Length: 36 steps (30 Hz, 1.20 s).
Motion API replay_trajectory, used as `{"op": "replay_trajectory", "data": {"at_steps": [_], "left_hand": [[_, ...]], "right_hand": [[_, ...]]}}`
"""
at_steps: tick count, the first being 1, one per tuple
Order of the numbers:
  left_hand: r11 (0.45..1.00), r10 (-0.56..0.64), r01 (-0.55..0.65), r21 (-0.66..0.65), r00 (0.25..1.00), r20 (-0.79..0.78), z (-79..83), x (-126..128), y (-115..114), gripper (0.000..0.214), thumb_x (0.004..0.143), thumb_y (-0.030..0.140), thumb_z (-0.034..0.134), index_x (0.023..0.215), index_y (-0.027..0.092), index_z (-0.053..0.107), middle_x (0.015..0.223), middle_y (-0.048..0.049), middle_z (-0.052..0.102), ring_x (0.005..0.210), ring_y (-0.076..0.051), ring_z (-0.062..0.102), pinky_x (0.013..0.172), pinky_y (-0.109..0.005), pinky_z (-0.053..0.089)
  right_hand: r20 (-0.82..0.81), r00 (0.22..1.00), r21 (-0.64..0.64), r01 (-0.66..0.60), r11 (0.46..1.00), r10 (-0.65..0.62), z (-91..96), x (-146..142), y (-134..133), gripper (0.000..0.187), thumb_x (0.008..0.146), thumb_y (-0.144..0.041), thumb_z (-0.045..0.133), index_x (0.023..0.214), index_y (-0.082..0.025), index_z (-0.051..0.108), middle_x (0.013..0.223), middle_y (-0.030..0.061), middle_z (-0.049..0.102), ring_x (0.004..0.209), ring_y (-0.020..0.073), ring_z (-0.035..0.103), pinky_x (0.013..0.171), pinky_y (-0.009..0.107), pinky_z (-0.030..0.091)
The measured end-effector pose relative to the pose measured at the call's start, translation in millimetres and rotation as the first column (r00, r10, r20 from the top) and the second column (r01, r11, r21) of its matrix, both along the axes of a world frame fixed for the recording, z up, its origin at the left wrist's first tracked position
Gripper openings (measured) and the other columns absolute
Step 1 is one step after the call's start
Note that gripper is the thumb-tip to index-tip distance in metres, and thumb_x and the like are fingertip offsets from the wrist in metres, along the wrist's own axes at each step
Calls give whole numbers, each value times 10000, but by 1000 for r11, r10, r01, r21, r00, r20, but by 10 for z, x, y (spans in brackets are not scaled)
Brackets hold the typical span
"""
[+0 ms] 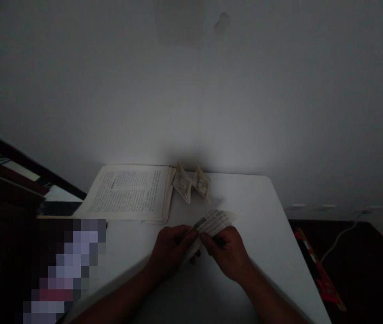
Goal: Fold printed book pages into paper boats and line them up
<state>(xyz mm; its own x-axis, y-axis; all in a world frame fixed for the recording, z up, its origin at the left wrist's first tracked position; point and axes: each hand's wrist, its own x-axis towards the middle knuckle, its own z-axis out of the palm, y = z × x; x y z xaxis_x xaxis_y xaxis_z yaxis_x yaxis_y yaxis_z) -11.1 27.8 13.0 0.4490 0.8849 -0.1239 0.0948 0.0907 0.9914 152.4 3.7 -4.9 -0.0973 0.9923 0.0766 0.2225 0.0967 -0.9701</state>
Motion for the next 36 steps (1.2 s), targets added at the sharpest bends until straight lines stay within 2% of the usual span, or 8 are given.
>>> {"op": "replay_trajectory", "data": {"at_steps": [4,10,16,22,26,29,31,36], "left_hand": [[999,-15,16,-37,999,28,-12,5,-4,349,867,425,492,782,121,642,588,-19,618,450,-105,557,449,-192,443],[995,-47,50,90,998,-30,27,-2,-1,395,904,402,429,737,126,656,606,-22,617,478,-96,550,486,-187,433],[984,-68,86,153,991,-116,16,-3,13,375,927,376,376,851,136,654,649,-28,648,533,-113,584,534,-195,443],[942,-51,128,311,969,-243,16,-25,17,366,929,326,373,791,134,652,638,-27,633,550,-114,578,568,-200,420],[967,-41,90,239,979,-202,29,-13,20,378,929,344,373,791,132,654,635,-31,645,562,-119,594,554,-191,422],[984,-43,69,163,987,-157,42,0,19,390,924,374,378,782,125,644,604,-27,637,526,-117,587,508,-184,417],[985,-40,64,161,988,-147,49,3,15,388,922,372,379,776,128,644,581,-18,624,507,-113,576,494,-182,412],[985,-19,38,166,993,-114,36,2,14,370,912,364,404,758,128,643,574,-9,608,497,-107,563,483,-180,405]], "right_hand": [[2,999,-4,-38,999,38,12,-10,-6,307,833,-325,551,561,-183,545,498,-36,498,468,104,485,463,213,389],[-20,998,-7,-58,998,58,47,0,7,365,848,-344,526,521,-185,490,501,-35,480,482,103,474,477,220,371],[-70,994,-41,-84,996,81,21,24,29,424,847,-368,526,473,-178,460,467,-36,463,454,94,444,465,219,346],[-24,998,-27,-60,998,59,-14,23,25,417,840,-345,545,469,-173,463,455,-40,446,441,87,433,453,218,321],[-28,996,-22,-80,997,79,-12,28,14,404,841,-332,545,479,-170,468,462,-40,450,443,85,427,452,215,318],[-37,988,-39,-150,988,148,6,22,12,304,843,-309,547,574,-166,546,514,-34,497,458,86,444,449,206,327],[-30,986,-45,-165,985,164,12,16,11,246,838,-300,556,631,-167,575,536,-34,506,468,88,449,451,204,332],[-23,987,-36,-159,987,158,-28,23,3,256,834,-313,561,623,-168,562,541,-35,485,480,90,446,460,205,337]]}}
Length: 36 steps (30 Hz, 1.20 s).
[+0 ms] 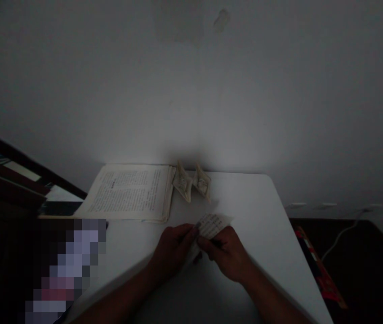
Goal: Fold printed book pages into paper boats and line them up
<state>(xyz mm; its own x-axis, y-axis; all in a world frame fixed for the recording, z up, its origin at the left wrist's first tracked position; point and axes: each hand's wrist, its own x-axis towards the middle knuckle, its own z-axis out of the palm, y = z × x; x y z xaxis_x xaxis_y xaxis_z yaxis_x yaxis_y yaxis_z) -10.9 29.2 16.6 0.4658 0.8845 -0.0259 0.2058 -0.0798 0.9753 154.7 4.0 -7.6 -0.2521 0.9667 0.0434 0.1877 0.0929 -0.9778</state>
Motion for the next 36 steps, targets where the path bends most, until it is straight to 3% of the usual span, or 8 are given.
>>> {"op": "replay_trajectory", "data": {"at_steps": [6,10,20,26,36], "left_hand": [[1000,13,-12,24,1000,-19,-2,-10,12,353,900,370,434,732,131,631,603,-7,607,536,-110,565,495,-180,400],[1000,-14,14,-27,1000,-2,34,-11,0,390,922,365,389,718,136,630,558,0,611,472,-99,558,463,-172,399],[995,-18,18,103,1000,-3,32,-11,-11,367,921,326,395,760,148,673,632,-7,635,555,-99,565,550,-180,403],[997,31,-29,65,999,-34,-38,-28,11,355,881,367,447,693,124,623,587,-1,560,535,-105,490,507,-198,352],[996,74,-70,55,993,-92,-2,-7,1,331,867,339,460,646,134,598,547,21,492,521,-94,434,507,-203,319]], "right_hand": [[-14,999,-14,-31,999,31,-17,-7,-4,323,851,-336,538,576,-168,523,509,-44,458,470,84,434,462,200,324],[-2,999,28,-50,998,50,32,-30,0,422,894,-364,460,522,-166,492,520,-28,492,514,94,480,532,211,359],[12,1000,3,-9,1000,9,24,-35,4,478,887,-436,451,495,-166,500,473,-34,465,477,91,464,505,209,350],[44,998,-29,-43,999,44,18,-18,-16,480,898,-444,422,512,-170,499,465,-31,466,456,88,451,481,206,347],[94,994,-30,-48,998,51,34,-17,-19,494,893,-461,418,495,-174,481,447,-34,452,433,85,434,459,205,332]]}}
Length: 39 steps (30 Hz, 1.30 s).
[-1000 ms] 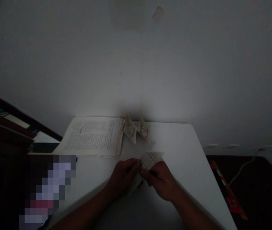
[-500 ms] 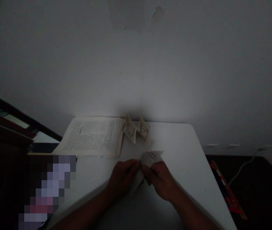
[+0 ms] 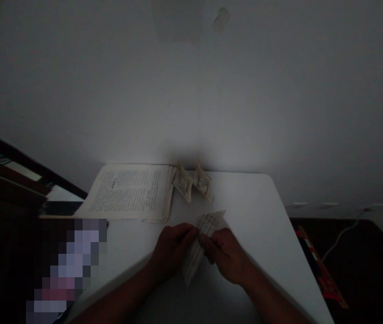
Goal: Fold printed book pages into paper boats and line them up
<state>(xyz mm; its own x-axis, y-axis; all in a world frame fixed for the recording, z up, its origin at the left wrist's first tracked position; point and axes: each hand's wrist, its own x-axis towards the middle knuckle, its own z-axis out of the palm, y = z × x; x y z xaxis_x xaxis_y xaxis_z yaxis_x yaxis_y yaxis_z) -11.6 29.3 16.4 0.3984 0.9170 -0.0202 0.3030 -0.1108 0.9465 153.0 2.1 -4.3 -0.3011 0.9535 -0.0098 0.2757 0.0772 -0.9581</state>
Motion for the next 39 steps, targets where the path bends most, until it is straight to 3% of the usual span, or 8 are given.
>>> {"op": "replay_trajectory", "data": {"at_steps": [4,8,13,16,26,39], "left_hand": [[1000,11,-9,-26,998,64,-13,-2,2,329,854,351,481,627,134,580,545,28,467,529,-93,416,506,-202,310],[989,-2,40,-144,968,249,-28,-8,16,348,863,405,464,694,129,593,606,15,505,568,-102,442,537,-208,347],[936,35,109,-335,918,396,-68,-11,60,411,814,492,505,676,118,605,593,1,530,546,-111,453,531,-223,355],[912,33,159,-379,891,452,-91,-6,78,401,768,500,566,654,118,604,571,9,508,519,-98,423,507,-214,333],[895,22,196,-400,877,480,-191,-22,72,422,769,522,564,660,115,586,576,2,500,528,-101,428,517,-226,323],[860,90,183,-477,865,494,-168,-7,85,401,711,513,613,651,119,565,564,8,488,510,-101,422,518,-231,330]], "right_hand": [[-11,1000,29,25,999,-25,-5,-1,-6,477,892,-446,430,506,-173,491,458,-37,455,438,83,438,464,203,339],[-14,999,54,45,998,-44,-7,7,7,505,903,-449,403,489,-172,483,453,-32,455,440,85,441,467,206,343],[-45,997,44,71,997,-69,-19,12,14,492,892,-464,415,499,-175,483,458,-26,456,444,91,442,458,209,347],[-59,996,31,67,997,-65,-12,14,13,470,890,-455,423,520,-174,491,468,-28,452,448,91,442,456,207,345],[-94,994,7,55,998,-54,-8,14,10,416,877,-452,449,569,-176,491,483,-37,444,454,89,425,445,206,329],[-86,994,17,62,998,-60,-41,25,5,414,876,-456,451,577,-176,508,484,-28,468,452,94,447,439,208,353]]}}
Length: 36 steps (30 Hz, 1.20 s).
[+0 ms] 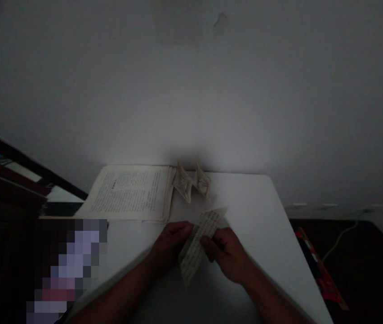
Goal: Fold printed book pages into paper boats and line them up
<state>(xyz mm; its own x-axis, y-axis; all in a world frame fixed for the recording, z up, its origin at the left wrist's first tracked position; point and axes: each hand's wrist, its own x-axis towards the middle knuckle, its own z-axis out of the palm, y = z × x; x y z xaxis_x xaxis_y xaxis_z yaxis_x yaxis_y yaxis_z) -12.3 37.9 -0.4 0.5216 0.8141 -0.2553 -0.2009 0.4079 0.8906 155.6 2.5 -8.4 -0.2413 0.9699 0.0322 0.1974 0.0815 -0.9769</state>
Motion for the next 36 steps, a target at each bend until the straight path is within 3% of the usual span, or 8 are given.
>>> {"op": "replay_trajectory", "data": {"at_steps": [4,8,12,21,26,31,36], "left_hand": [[985,62,-46,164,994,-89,52,-10,-4,388,749,488,574,592,137,518,542,33,424,514,-93,378,516,-221,313],[930,152,-59,363,960,-236,109,-13,-37,405,811,457,501,550,152,448,532,46,343,520,-87,325,493,-211,269],[906,189,-41,421,930,-315,119,-7,-71,407,844,436,470,553,156,419,533,47,327,521,-85,317,479,-207,254],[944,125,-64,323,977,-172,88,-14,-59,387,819,442,513,575,145,464,557,41,371,542,-88,340,513,-212,286],[994,11,-12,107,1000,14,7,1,-36,349,777,465,578,696,127,551,604,15,487,558,-102,432,547,-223,342],[996,-34,53,-66,965,258,26,32,-38,272,765,393,633,756,128,573,670,-25,586,608,-138,553,608,-258,421],[986,-37,93,-139,933,359,77,51,-47,268,739,378,668,743,131,565,649,-25,593,561,-136,567,573,-256,434]], "right_hand": [[10,999,41,31,999,-31,-3,6,6,419,874,-449,461,555,-179,495,473,-34,455,444,92,445,438,205,349],[32,999,51,34,998,-36,-6,15,12,420,864,-436,485,536,-174,498,462,-38,443,435,88,433,433,206,334],[0,999,32,53,998,-53,-8,16,9,419,841,-427,530,512,-168,509,449,-35,454,428,86,435,428,206,334],[-120,992,-75,32,997,-40,2,19,-1,415,814,-427,569,504,-154,533,440,-21,482,415,81,434,404,197,330],[-130,990,-100,33,994,-46,-3,25,8,406,815,-419,572,512,-150,546,447,-15,501,423,82,454,415,194,341],[-132,991,-80,16,997,-27,15,13,8,417,820,-433,560,513,-152,555,443,-12,508,416,82,460,410,193,343],[-157,987,-96,1,995,-17,-41,33,-2,378,819,-410,572,542,-153,569,458,-15,517,429,84,469,417,190,357]]}}
